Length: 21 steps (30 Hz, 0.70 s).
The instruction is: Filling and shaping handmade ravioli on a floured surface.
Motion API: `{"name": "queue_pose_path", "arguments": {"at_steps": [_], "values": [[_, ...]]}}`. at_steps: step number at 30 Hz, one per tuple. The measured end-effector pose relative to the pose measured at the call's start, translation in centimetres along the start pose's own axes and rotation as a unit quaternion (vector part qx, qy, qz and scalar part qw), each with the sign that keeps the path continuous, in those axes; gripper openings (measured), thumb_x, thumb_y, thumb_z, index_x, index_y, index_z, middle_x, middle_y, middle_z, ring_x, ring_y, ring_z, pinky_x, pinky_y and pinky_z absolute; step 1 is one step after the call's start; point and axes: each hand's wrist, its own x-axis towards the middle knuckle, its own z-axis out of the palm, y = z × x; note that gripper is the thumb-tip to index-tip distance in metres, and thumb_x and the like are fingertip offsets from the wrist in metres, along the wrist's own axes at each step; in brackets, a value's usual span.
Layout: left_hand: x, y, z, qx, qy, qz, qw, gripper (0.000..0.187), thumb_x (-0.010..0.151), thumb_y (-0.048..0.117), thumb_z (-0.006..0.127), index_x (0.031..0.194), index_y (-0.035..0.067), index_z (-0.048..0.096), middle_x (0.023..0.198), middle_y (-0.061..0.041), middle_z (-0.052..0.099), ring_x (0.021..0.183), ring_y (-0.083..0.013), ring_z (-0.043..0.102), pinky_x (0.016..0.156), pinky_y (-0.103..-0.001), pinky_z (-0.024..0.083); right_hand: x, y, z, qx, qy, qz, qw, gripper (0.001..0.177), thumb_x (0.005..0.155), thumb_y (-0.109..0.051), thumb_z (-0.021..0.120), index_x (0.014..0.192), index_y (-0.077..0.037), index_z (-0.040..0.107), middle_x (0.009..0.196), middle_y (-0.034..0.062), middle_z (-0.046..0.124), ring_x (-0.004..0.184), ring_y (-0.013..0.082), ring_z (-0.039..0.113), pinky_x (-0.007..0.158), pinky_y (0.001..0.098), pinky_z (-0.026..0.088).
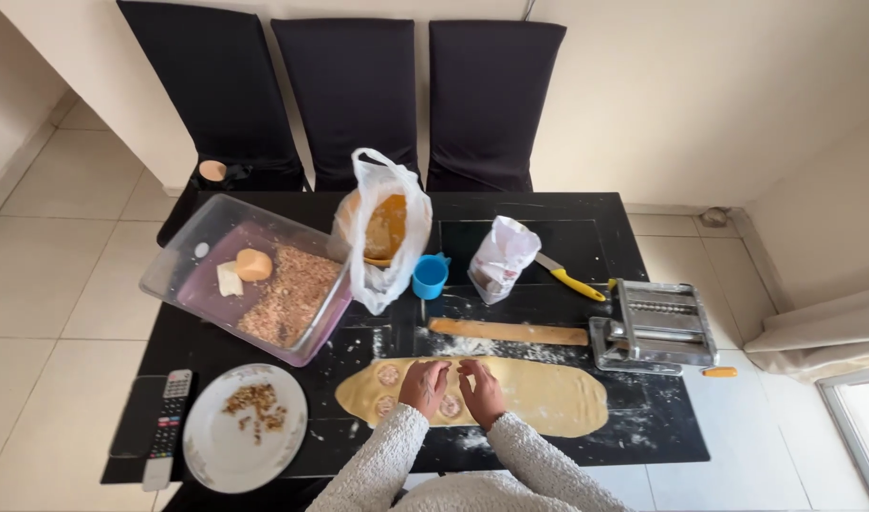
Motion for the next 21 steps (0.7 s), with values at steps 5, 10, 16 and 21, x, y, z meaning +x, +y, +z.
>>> {"name": "queue_pose_path", "arguments": {"at_steps": [5, 10, 16, 21], "values": [[1.5, -2.3, -4.7, -0.007, 0.018, 0.015, 1.000, 0.013, 0.090, 0.008, 0.069, 0.102, 0.009, 0.072, 0.091, -0.010, 0.076, 0.086, -0.0329, 0.069, 0.090, -0.048, 0.051, 1.8, -2.7, 3.7, 0.002, -0.011, -0.012, 1.000, 0.025, 0.089, -0.004, 0.066, 0.113, -0.002, 0.063, 0.100, 0.0128, 0.075, 0.094, 0.0287, 0.074, 0.083, 0.0383, 0.058], [2.3, -5.1, -9.0, -0.021, 0.025, 0.014, 0.999, 0.015, 0.091, 0.008, 0.067, 0.105, 0.010, 0.071, 0.093, -0.009, 0.077, 0.086, -0.0311, 0.070, 0.089, -0.046, 0.053, 4.0, -6.4, 7.2, -0.018, -0.009, -0.010, 1.000, 0.022, 0.090, -0.006, 0.067, 0.111, -0.002, 0.065, 0.099, 0.0131, 0.075, 0.093, 0.0290, 0.074, 0.081, 0.0381, 0.058], [3.2, -7.8, -13.7, -0.008, 0.059, 0.045, 0.997, 0.017, 0.091, 0.005, 0.067, 0.107, 0.009, 0.070, 0.091, -0.010, 0.076, 0.085, -0.0323, 0.069, 0.084, -0.044, 0.053, 6.7, -10.9, 10.8, 0.008, -0.022, 0.004, 1.000, 0.022, 0.094, -0.012, 0.066, 0.113, -0.002, 0.064, 0.100, 0.0144, 0.074, 0.092, 0.0301, 0.074, 0.079, 0.0393, 0.058], [4.0, -9.7, -16.6, -0.041, 0.088, 0.038, 0.995, 0.021, 0.091, 0.004, 0.066, 0.112, 0.008, 0.068, 0.094, -0.011, 0.074, 0.086, -0.0308, 0.070, 0.076, -0.041, 0.055, 8.7, -13.5, 13.6, 0.015, -0.036, -0.032, 0.999, 0.022, 0.094, -0.011, 0.066, 0.113, -0.001, 0.064, 0.102, 0.0161, 0.072, 0.093, 0.0322, 0.073, 0.079, 0.0393, 0.058]]}}
